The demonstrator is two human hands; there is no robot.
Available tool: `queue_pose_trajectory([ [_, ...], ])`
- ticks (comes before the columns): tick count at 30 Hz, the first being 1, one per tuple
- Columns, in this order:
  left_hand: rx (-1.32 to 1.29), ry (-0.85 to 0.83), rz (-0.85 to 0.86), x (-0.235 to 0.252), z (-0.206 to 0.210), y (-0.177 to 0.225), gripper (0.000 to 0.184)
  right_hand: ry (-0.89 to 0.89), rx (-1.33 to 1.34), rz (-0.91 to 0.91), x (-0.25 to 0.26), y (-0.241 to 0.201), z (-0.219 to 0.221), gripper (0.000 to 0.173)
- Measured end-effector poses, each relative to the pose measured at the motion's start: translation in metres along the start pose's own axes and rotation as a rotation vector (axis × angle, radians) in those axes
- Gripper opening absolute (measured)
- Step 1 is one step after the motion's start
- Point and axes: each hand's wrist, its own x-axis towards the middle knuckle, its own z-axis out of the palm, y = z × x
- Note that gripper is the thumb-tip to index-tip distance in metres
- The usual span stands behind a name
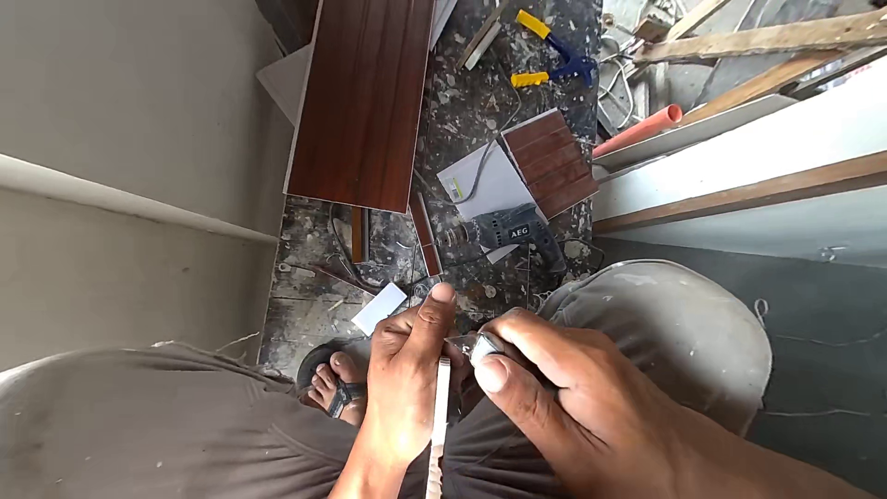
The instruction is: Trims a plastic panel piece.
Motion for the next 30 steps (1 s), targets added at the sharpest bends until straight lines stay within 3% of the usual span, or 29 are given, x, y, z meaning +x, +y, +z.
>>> queue_pose_trajectory([
  [4,0.091,-0.005,0.014,0.006,0.0,0.002,0.052,-0.095,0.125,0.014,-0.001,0.002,0.001,0.031],
  [13,0.41,0.017,0.014,0.004,0.008,-0.005,0.051,-0.036,-0.107,-0.001,-0.004,0.014,0.0,0.029],
  [23,0.51,0.038,-0.027,0.001,0.009,-0.009,0.052,0.039,-0.224,0.002,-0.013,0.018,0.01,0.034],
  [30,0.513,0.105,-0.085,-0.007,0.001,-0.014,0.048,-0.022,-0.228,0.003,-0.016,0.019,0.024,0.033],
])
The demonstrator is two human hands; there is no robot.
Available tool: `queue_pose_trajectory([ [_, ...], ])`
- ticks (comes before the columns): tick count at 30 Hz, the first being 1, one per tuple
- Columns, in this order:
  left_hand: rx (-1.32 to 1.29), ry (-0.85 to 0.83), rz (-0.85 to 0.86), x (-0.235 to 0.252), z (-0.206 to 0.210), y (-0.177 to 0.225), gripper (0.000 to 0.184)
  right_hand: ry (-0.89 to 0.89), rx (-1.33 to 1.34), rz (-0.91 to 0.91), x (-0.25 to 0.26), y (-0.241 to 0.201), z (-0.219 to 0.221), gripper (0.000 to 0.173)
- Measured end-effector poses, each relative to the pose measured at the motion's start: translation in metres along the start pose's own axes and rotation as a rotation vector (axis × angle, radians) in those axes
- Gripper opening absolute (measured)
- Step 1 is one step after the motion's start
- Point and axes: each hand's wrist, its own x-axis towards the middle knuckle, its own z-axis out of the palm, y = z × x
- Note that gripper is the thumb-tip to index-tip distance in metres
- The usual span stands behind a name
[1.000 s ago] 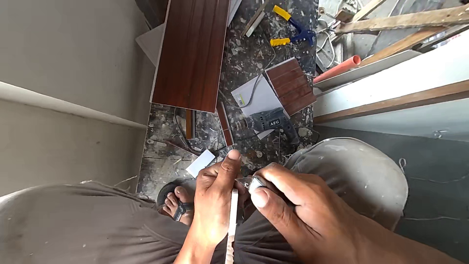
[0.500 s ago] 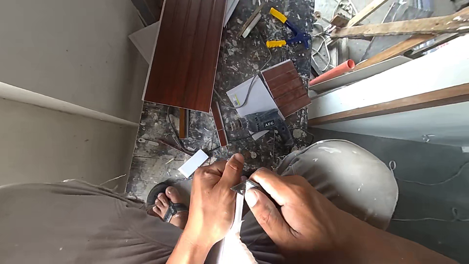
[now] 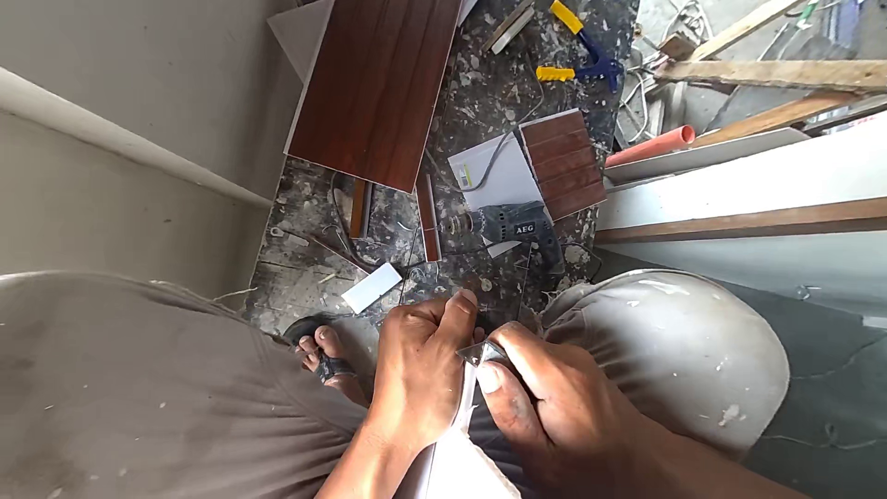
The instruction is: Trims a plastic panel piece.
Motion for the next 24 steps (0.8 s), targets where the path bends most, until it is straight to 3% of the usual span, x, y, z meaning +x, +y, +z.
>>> queue_pose_trajectory([
  [16,-0.073,0.005,-0.031,0.002,-0.01,-0.002,0.051,-0.138,0.171,-0.061,0.006,-0.002,0.004,0.036],
  [22,-0.158,-0.005,-0.048,0.002,-0.011,0.001,0.053,0.013,0.173,-0.191,-0.002,0.002,-0.003,0.032],
  [24,-0.154,-0.004,-0.042,0.001,-0.012,0.0,0.053,-0.02,0.142,-0.235,-0.006,0.001,-0.003,0.03],
])
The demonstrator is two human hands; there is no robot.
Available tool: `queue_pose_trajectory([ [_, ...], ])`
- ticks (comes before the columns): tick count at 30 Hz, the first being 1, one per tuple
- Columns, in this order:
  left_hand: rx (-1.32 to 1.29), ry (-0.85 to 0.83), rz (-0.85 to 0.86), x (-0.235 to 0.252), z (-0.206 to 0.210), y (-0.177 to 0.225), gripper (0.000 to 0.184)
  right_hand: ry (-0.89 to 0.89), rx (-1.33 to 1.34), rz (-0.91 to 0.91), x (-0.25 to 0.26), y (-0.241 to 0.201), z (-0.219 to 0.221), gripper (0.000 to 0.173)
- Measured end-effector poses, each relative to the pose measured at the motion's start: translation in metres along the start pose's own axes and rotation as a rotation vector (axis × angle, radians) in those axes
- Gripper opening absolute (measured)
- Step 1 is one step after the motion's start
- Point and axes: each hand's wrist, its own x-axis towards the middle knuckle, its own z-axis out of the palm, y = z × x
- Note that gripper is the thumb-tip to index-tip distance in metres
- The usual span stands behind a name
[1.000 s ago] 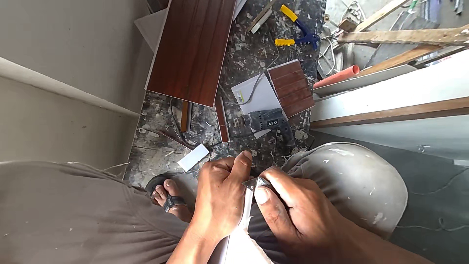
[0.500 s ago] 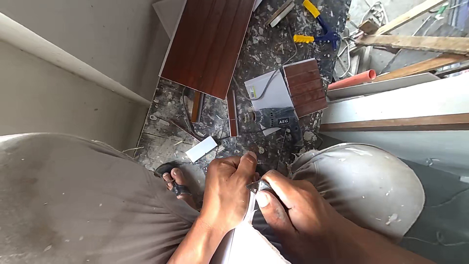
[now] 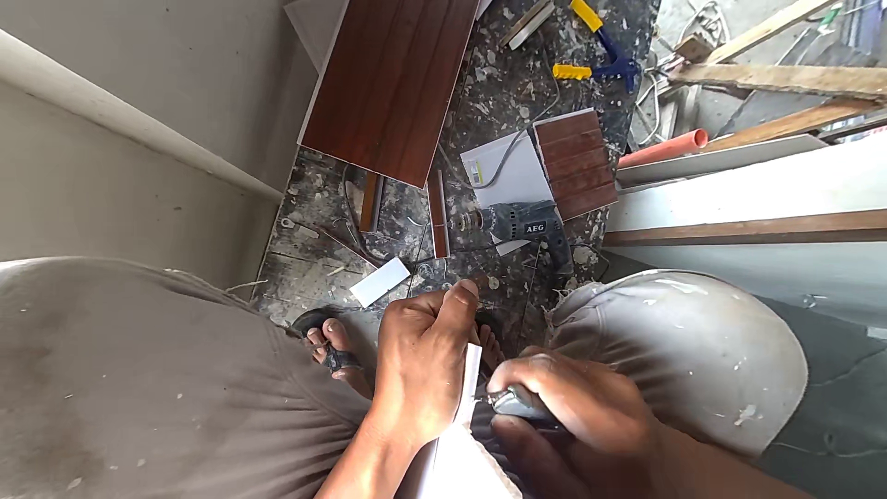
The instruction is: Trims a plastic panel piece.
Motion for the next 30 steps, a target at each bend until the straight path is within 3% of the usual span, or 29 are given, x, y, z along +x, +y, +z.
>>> queue_pose_trajectory([
  [9,-0.061,0.035,-0.007,-0.002,-0.002,-0.003,0.052,0.006,-0.233,-0.133,-0.012,-0.011,0.013,0.015],
  [16,-0.031,0.096,-0.006,-0.004,-0.006,-0.009,0.05,-0.018,-0.378,-0.123,-0.013,-0.024,0.017,0.016],
  [25,-0.057,0.05,-0.051,-0.003,-0.009,-0.01,0.05,-0.137,-0.398,-0.057,-0.008,-0.035,0.005,0.018],
  [30,-0.128,-0.004,-0.03,-0.002,-0.011,-0.012,0.052,-0.088,-0.364,-0.1,-0.011,-0.028,0.011,0.018],
])
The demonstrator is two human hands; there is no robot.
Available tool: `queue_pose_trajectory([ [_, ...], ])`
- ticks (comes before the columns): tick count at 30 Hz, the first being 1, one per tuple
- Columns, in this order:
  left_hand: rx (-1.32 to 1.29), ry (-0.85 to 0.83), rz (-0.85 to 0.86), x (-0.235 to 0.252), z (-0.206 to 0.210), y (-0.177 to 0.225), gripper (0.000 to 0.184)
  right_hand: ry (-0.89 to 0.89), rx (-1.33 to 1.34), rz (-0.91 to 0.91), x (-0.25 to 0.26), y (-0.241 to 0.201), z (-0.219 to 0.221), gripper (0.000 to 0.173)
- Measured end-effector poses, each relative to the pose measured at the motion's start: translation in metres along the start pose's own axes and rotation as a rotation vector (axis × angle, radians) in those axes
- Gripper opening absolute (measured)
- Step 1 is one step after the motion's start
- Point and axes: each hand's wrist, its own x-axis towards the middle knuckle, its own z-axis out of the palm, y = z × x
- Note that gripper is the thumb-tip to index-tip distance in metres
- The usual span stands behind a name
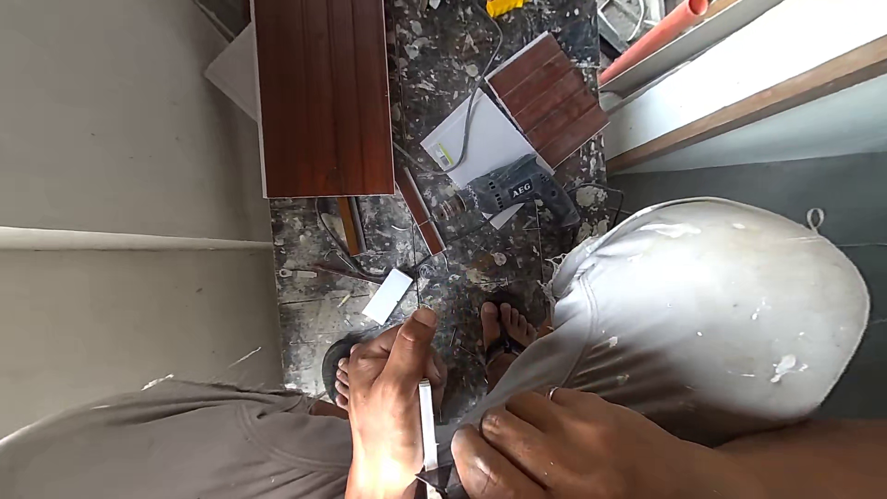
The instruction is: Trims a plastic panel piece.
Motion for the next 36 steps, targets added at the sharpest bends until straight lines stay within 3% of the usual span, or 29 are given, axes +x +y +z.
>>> queue_pose_trajectory([
  [26,-0.042,0.008,0.009,-0.006,-0.004,0.0,0.05,0.044,-0.131,0.008,-0.004,-0.013,0.008,0.018],
  [28,-0.058,0.003,0.016,-0.006,-0.004,-0.001,0.05,0.038,0.005,0.015,-0.004,-0.01,0.007,0.016],
  [32,-0.096,0.009,0.049,-0.008,-0.002,0.001,0.047,-0.116,0.662,0.112,0.005,0.016,-0.015,0.023],
  [36,-0.051,0.049,0.081,-0.012,0.005,0.004,0.044,-0.149,0.627,0.27,0.011,0.021,-0.019,0.041],
])
